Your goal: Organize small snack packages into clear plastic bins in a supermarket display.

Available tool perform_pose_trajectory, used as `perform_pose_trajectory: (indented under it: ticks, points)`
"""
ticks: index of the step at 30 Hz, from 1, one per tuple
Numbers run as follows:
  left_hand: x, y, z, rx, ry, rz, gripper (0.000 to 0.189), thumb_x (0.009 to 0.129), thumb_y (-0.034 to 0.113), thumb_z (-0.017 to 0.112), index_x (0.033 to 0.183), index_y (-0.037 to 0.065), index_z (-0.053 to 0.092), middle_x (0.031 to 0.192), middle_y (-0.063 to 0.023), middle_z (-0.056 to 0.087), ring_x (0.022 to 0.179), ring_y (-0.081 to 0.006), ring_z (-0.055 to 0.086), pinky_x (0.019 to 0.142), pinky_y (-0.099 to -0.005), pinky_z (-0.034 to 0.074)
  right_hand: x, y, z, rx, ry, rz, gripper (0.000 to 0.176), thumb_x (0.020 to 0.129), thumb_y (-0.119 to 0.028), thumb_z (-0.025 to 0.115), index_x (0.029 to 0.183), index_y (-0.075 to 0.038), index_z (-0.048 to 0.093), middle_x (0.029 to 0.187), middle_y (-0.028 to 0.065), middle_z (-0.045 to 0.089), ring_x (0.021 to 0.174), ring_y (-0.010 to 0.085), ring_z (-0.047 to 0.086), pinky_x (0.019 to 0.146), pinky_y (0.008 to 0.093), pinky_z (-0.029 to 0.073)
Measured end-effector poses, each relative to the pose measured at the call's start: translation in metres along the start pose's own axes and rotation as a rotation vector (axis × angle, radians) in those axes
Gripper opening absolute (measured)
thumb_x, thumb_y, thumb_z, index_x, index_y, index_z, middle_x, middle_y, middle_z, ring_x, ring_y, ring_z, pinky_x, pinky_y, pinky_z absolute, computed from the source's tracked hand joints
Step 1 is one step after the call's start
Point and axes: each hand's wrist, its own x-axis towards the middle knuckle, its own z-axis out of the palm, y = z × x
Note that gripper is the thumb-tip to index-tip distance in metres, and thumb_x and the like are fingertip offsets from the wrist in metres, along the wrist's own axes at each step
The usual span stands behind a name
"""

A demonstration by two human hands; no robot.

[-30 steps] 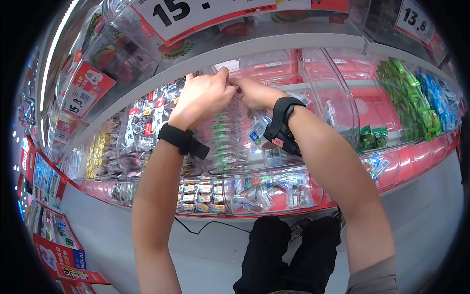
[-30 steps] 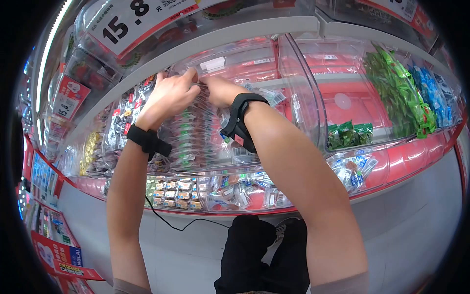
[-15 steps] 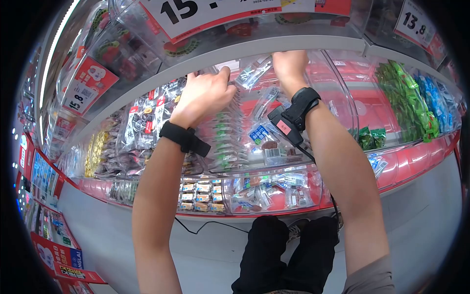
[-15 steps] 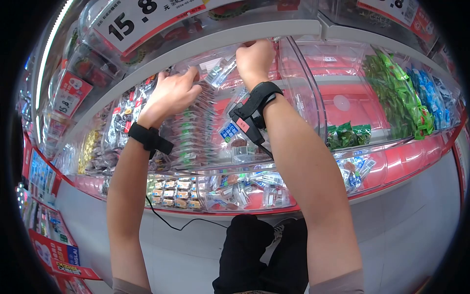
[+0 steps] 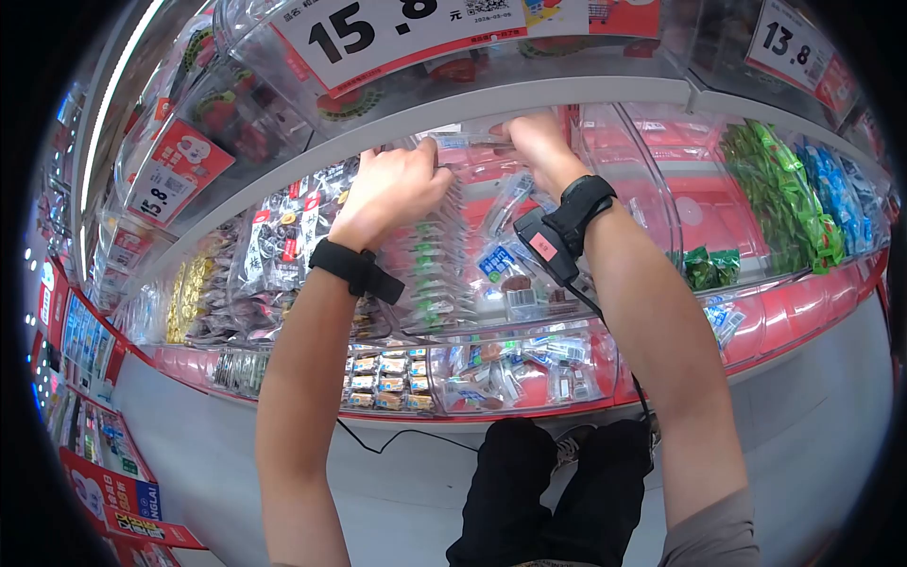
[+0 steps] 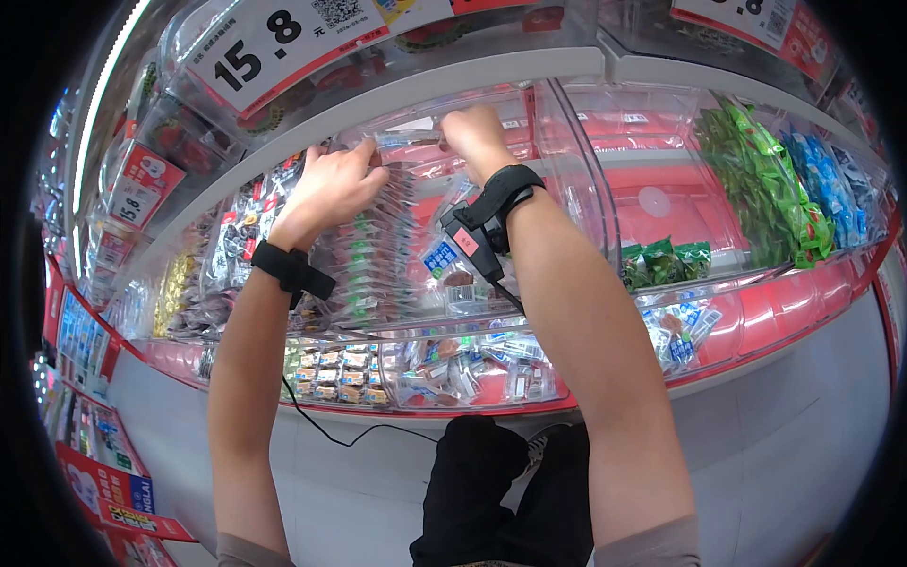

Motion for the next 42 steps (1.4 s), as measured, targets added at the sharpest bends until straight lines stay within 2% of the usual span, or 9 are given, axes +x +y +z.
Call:
perform_pose_trajectory:
  ticks: [3, 6, 15, 18, 24, 30, 33, 37, 42]
  points:
    - [0.001, 0.001, 0.0, -0.008, -0.006, -0.012, 0.032, 0.085, 0.026, 0.045, 0.101, 0.0, 0.053, 0.084, -0.0205, 0.066, 0.084, -0.038, 0.061, 0.093, -0.0516, 0.032, -0.003, -0.004, 0.0, -0.422, -0.265, 0.105, 0.032, 0.075, 0.005, 0.047, 0.102, 0.004, 0.064, 0.09, 0.0112, 0.065, 0.083, 0.0181, 0.059, 0.065, 0.0281, 0.042]
    - [0.002, 0.001, 0.0, -0.014, -0.007, -0.023, 0.031, 0.085, 0.026, 0.046, 0.1, 0.001, 0.053, 0.084, -0.0203, 0.066, 0.084, -0.038, 0.061, 0.092, -0.0511, 0.032, -0.013, 0.006, 0.001, -0.384, -0.464, -0.005, 0.031, 0.08, -0.001, 0.053, 0.109, 0.002, 0.062, 0.093, 0.0097, 0.066, 0.074, 0.0153, 0.058, 0.059, 0.0273, 0.038]
    - [0.001, -0.001, 0.001, -0.022, 0.008, -0.001, 0.03, 0.084, 0.027, 0.047, 0.098, 0.001, 0.053, 0.083, -0.0202, 0.066, 0.083, -0.0385, 0.06, 0.093, -0.0511, 0.032, -0.019, -0.009, -0.007, -0.258, -0.26, 0.054, 0.027, 0.081, -0.01, 0.065, 0.106, 0.0, 0.062, 0.097, 0.0088, 0.069, 0.06, 0.0118, 0.059, 0.045, 0.0231, 0.036]
    - [0.001, -0.001, 0.002, -0.02, 0.015, 0.0, 0.031, 0.083, 0.027, 0.047, 0.099, 0.001, 0.053, 0.082, -0.0203, 0.066, 0.083, -0.0386, 0.06, 0.094, -0.0511, 0.032, -0.013, -0.005, -0.008, -0.36, -0.183, 0.0, 0.033, 0.075, -0.011, 0.067, 0.105, 0.002, 0.063, 0.089, 0.0137, 0.07, 0.066, 0.0221, 0.067, 0.057, 0.0315, 0.046]
    - [0.001, 0.0, 0.0, -0.013, 0.001, 0.003, 0.032, 0.083, 0.026, 0.047, 0.102, 0.001, 0.052, 0.082, -0.021, 0.066, 0.083, -0.0387, 0.061, 0.094, -0.0519, 0.032, -0.008, 0.006, -0.005, -0.756, 0.243, -0.631, 0.028, 0.07, -0.007, 0.066, 0.096, 0.003, 0.066, 0.088, 0.0248, 0.065, 0.084, 0.038, 0.065, 0.079, 0.041, 0.051]
    - [0.0, 0.0, 0.0, -0.002, 0.01, 0.012, 0.033, 0.083, 0.026, 0.047, 0.105, 0.001, 0.052, 0.084, -0.0211, 0.066, 0.085, -0.0385, 0.061, 0.093, -0.0522, 0.032, -0.016, -0.001, 0.012, -0.625, -0.027, -0.641, 0.019, 0.075, -0.002, 0.061, 0.092, 0.002, 0.069, 0.087, 0.0248, 0.065, 0.086, 0.0374, 0.064, 0.078, 0.0385, 0.051]
    - [0.0, -0.001, 0.003, -0.005, 0.043, 0.025, 0.033, 0.083, 0.026, 0.048, 0.106, 0.002, 0.052, 0.085, -0.0203, 0.066, 0.085, -0.038, 0.061, 0.092, -0.0519, 0.033, -0.019, 0.004, 0.025, -0.607, -0.176, -0.674, 0.02, 0.079, 0.003, 0.057, 0.096, 0.003, 0.067, 0.087, 0.02, 0.068, 0.083, 0.0291, 0.068, 0.075, 0.0354, 0.052]
    - [0.001, -0.003, 0.006, 0.005, 0.094, 0.049, 0.033, 0.083, 0.026, 0.048, 0.107, 0.004, 0.052, 0.085, -0.0195, 0.066, 0.085, -0.0375, 0.06, 0.09, -0.051, 0.033, -0.021, 0.01, 0.031, -0.532, -0.34, -0.65, 0.037, 0.082, 0.006, 0.049, 0.117, -0.001, 0.059, 0.105, 0.0189, 0.066, 0.095, 0.0306, 0.065, 0.082, 0.0341, 0.05]
    - [-0.002, -0.001, 0.004, 0.02, 0.048, 0.028, 0.033, 0.084, 0.026, 0.049, 0.108, 0.004, 0.054, 0.089, -0.0191, 0.065, 0.093, -0.035, 0.06, 0.09, -0.0511, 0.033, -0.025, 0.012, 0.028, -0.725, -0.242, -0.644, 0.059, 0.074, 0.002, 0.059, 0.13, -0.013, 0.05, 0.104, 0.0143, 0.066, 0.112, 0.0312, 0.052, 0.092, 0.0426, 0.037]
